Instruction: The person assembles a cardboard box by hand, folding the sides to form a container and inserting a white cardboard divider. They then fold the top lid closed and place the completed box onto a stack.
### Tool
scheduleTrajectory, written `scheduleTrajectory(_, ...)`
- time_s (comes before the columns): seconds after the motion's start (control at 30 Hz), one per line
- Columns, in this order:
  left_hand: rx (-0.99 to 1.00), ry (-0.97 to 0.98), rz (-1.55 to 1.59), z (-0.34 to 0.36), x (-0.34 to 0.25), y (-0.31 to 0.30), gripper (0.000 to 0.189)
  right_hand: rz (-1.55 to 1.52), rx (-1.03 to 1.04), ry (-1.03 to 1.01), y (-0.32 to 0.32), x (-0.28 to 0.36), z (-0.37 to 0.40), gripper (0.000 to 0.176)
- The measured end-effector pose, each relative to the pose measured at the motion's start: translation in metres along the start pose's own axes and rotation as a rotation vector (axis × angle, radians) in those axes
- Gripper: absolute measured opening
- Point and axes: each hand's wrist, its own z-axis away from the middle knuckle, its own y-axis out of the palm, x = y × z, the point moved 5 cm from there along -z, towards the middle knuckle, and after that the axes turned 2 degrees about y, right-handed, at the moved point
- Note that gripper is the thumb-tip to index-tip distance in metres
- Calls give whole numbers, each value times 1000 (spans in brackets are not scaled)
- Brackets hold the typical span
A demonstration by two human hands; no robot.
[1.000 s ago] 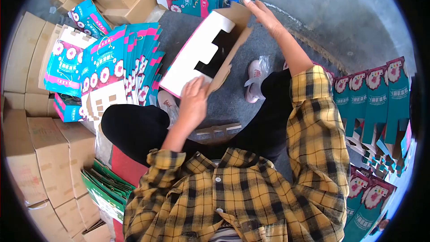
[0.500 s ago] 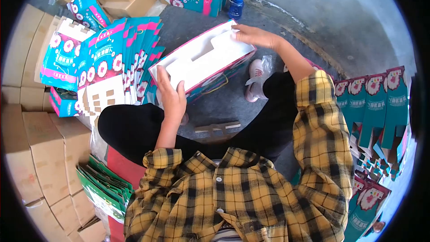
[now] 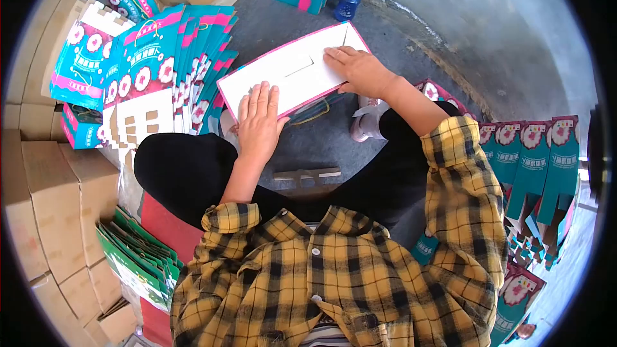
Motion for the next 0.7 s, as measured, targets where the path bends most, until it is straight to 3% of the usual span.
scheduleTrajectory(0.33, 15, 25, 78, 3, 8, 9, 59, -58, 183, -32, 21, -5, 0, 65)
scheduleTrajectory(0.4, 92, 7, 112, 1, 9, 13, 56, -56, 176, -49, 20, -5, -1, 64)
scheduleTrajectory(0.53, 8, 43, 98, 4, 6, 9, 54, -89, 290, -3, 23, -5, -1, 63)
scheduleTrajectory(0.63, -68, 30, 141, 3, -1, -4, 55, -119, 168, -65, 23, -4, 3, 66)
scheduleTrajectory(0.7, -35, 8, 135, 8, -2, -3, 58, -144, 218, 25, 1, 2, 6, 71)
